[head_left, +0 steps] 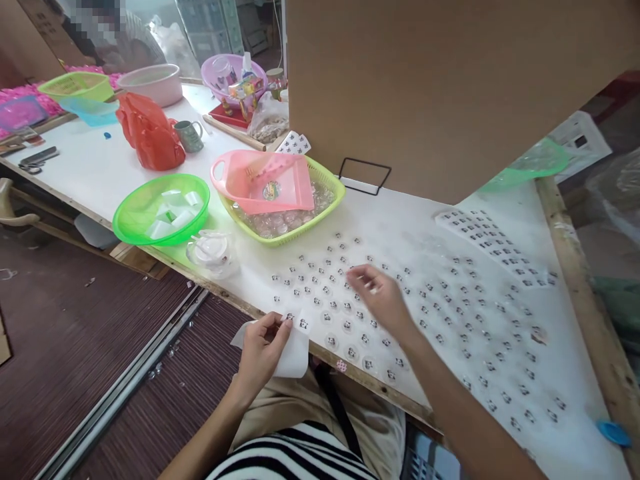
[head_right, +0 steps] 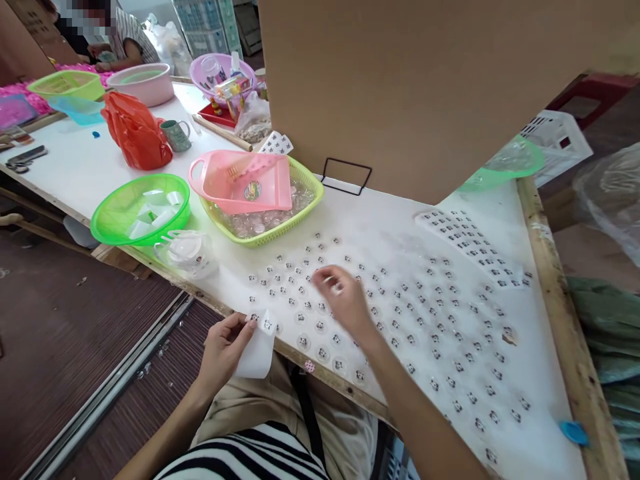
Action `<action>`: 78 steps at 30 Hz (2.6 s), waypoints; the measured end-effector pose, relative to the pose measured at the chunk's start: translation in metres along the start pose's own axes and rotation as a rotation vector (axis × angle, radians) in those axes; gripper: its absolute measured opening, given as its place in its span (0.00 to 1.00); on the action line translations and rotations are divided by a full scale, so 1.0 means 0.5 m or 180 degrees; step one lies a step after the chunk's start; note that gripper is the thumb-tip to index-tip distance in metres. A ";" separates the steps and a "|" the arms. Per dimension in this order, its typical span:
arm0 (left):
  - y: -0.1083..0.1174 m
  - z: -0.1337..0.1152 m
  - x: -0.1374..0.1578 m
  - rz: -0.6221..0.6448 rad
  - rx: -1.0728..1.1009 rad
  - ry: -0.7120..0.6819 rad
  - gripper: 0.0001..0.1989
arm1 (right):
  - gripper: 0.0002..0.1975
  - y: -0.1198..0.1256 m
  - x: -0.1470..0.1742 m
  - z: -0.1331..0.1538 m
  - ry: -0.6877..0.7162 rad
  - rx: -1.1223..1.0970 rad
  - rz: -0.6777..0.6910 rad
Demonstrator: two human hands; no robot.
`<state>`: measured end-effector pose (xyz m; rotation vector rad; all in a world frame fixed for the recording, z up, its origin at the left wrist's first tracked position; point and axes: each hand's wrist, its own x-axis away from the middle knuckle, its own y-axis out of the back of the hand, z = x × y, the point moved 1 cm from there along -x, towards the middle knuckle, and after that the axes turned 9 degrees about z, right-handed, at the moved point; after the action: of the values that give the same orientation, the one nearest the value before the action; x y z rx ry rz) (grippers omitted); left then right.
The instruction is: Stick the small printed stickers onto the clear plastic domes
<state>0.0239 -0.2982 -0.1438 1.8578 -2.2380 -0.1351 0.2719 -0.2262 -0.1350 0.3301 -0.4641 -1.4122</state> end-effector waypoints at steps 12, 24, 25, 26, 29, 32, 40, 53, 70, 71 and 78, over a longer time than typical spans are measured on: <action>-0.004 -0.012 -0.001 0.0072 -0.0200 -0.0032 0.16 | 0.07 -0.106 0.081 0.084 -0.0026 -0.0529 0.1404; -0.008 -0.011 -0.002 0.0084 -0.0159 -0.0008 0.17 | 0.04 -0.120 0.096 0.059 0.0419 -0.0141 0.1206; -0.007 -0.010 -0.002 0.0037 -0.0156 -0.0009 0.17 | 0.03 -0.120 0.097 0.057 0.0510 -0.0092 0.1072; -0.007 -0.009 -0.001 0.0012 -0.0155 -0.0010 0.17 | 0.02 -0.121 0.098 0.055 0.0604 -0.0032 0.0961; -0.005 -0.006 -0.001 0.0010 -0.0154 -0.0012 0.17 | 0.03 -0.121 0.101 0.048 0.0788 0.0048 0.0784; -0.005 -0.004 0.000 0.0039 -0.0178 -0.0046 0.17 | 0.02 -0.118 0.100 0.045 0.0704 -0.0065 0.0737; -0.007 0.002 -0.001 0.0086 -0.0237 -0.0033 0.16 | 0.05 -0.109 0.095 0.053 0.0682 -0.0100 0.0787; -0.012 -0.003 -0.003 0.0070 -0.0604 -0.0115 0.18 | 0.05 -0.115 0.086 0.048 0.0713 -0.0202 0.1127; -0.017 -0.001 -0.003 0.0198 -0.0503 -0.0145 0.17 | 0.13 -0.131 0.084 0.056 0.0761 -0.1041 0.0477; -0.019 -0.001 -0.005 0.0232 -0.0483 -0.0159 0.17 | 0.17 -0.137 0.083 0.060 0.0754 -0.1112 0.0561; -0.015 0.003 -0.009 0.0497 -0.0639 -0.0204 0.18 | 0.16 -0.093 0.058 0.058 0.0826 -0.1436 0.0279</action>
<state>0.0316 -0.2955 -0.1472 1.5919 -2.3056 -0.3820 0.2203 -0.2599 -0.1292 0.1205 0.0562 -1.3235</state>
